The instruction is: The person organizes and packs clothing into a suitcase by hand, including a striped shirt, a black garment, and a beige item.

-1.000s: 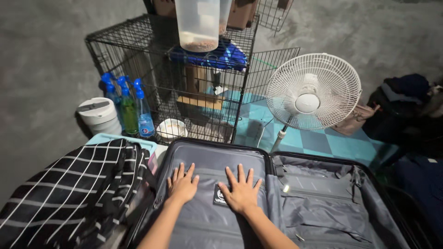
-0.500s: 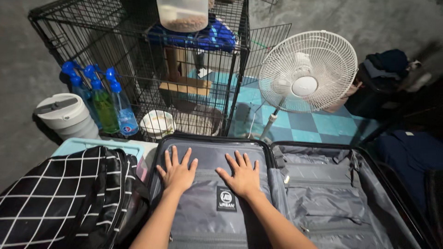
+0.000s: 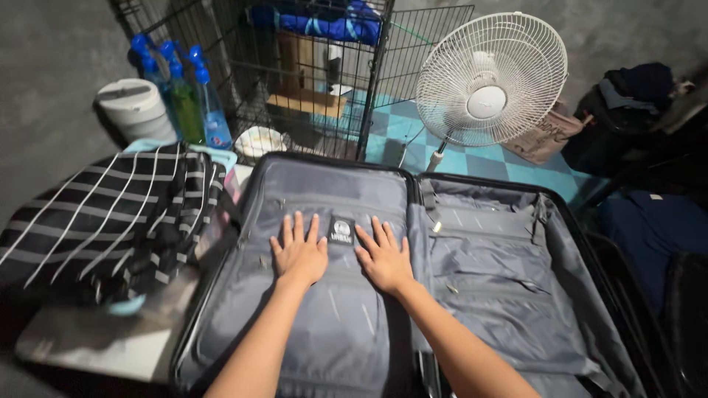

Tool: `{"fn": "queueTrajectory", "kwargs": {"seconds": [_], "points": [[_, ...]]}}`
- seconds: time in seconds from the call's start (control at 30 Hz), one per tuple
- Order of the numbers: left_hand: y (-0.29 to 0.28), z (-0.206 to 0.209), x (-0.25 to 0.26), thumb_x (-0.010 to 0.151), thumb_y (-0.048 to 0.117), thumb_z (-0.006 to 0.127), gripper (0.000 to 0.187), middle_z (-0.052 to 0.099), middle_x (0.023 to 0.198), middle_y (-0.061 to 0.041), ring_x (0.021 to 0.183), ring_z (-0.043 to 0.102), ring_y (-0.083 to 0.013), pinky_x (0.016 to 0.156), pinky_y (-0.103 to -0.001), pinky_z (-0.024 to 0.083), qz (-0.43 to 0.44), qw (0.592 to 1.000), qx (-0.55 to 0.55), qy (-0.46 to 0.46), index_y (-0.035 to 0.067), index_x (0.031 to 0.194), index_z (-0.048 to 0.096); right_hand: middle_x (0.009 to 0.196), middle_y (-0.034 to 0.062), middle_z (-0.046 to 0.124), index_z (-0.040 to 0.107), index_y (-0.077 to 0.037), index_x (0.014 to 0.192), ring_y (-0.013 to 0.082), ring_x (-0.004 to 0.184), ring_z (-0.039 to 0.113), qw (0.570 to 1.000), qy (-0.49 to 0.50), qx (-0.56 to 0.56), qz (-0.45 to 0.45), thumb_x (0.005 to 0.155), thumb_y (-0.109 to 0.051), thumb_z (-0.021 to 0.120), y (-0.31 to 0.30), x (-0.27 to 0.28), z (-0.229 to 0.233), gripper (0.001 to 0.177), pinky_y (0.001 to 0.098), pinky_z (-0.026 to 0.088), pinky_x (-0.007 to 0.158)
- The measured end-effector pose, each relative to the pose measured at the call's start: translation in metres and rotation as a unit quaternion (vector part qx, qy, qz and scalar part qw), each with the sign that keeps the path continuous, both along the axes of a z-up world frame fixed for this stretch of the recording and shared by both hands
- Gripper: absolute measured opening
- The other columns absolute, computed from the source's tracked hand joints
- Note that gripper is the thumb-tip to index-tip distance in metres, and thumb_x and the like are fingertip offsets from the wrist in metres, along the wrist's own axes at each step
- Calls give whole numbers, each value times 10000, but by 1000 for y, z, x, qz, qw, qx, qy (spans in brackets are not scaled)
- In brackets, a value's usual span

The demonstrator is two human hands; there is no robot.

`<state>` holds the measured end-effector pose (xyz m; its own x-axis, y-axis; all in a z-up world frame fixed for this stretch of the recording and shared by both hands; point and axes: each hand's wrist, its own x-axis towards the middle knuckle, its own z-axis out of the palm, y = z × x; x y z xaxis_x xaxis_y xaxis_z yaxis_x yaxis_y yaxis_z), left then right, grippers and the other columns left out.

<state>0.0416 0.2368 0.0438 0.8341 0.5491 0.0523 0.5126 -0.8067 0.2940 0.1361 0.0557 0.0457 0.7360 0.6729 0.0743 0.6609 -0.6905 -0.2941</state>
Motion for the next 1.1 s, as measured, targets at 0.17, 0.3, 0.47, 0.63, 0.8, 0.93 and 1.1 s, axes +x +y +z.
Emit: {"fn": "queueTrajectory", "kwargs": {"seconds": [0.17,0.3,0.47,0.63,0.8,0.93,1.1], "points": [[-65,9,-46,1013,474,407,621,255,1648,-108,1519,223,-311,1203,-617,135,-25,996,58,-59,191,1565,360,1683,162,224,406,-186,1548,421,1546,198,987,-9,155,39,1027,-372,495,-63,-42,-31,561,547,256,1207],[-119,9,-86,974,440,470,609,278,1627,-143,1496,244,-345,1170,-630,153,-78,985,100,-120,206,1533,407,1666,309,160,333,-26,1572,474,1523,230,976,-8,202,83,1041,-300,516,-108,-83,-34,625,494,263,1213],[-158,8,-120,982,403,506,583,251,1648,-134,1508,221,-337,1170,-657,138,-117,980,81,-141,251,1537,416,1620,338,119,300,-43,1558,504,1447,276,981,44,172,72,979,-353,593,-141,-137,-11,719,493,312,1148],[-168,1,-150,897,534,577,766,181,1675,-166,1490,134,-388,1152,-658,118,-61,984,37,-162,261,1583,371,1605,303,230,415,-78,1516,491,1441,334,976,-5,186,114,919,-277,684,-138,-150,-3,684,486,335,1163],[-133,-6,-183,957,461,541,680,144,1669,-151,1537,133,-364,1170,-660,134,50,987,16,-151,238,1567,340,1620,179,327,486,-139,1478,451,1469,308,972,-50,130,189,919,-261,685,-118,-162,9,606,527,316,1163],[-111,0,-194,961,460,539,665,85,1691,-127,1547,94,-376,1190,-618,145,127,988,-16,-90,299,1564,311,1616,158,282,468,-181,1482,430,1493,206,977,-37,81,195,922,-344,676,-97,-172,28,619,598,222,1163],[-80,-8,-194,973,448,538,648,176,1672,-138,1543,139,-386,1228,-549,155,83,992,-5,-92,268,1559,331,1651,89,253,435,-227,1510,346,1524,200,973,-34,-10,227,962,-392,604,-64,-168,35,596,624,156,1189]]}}
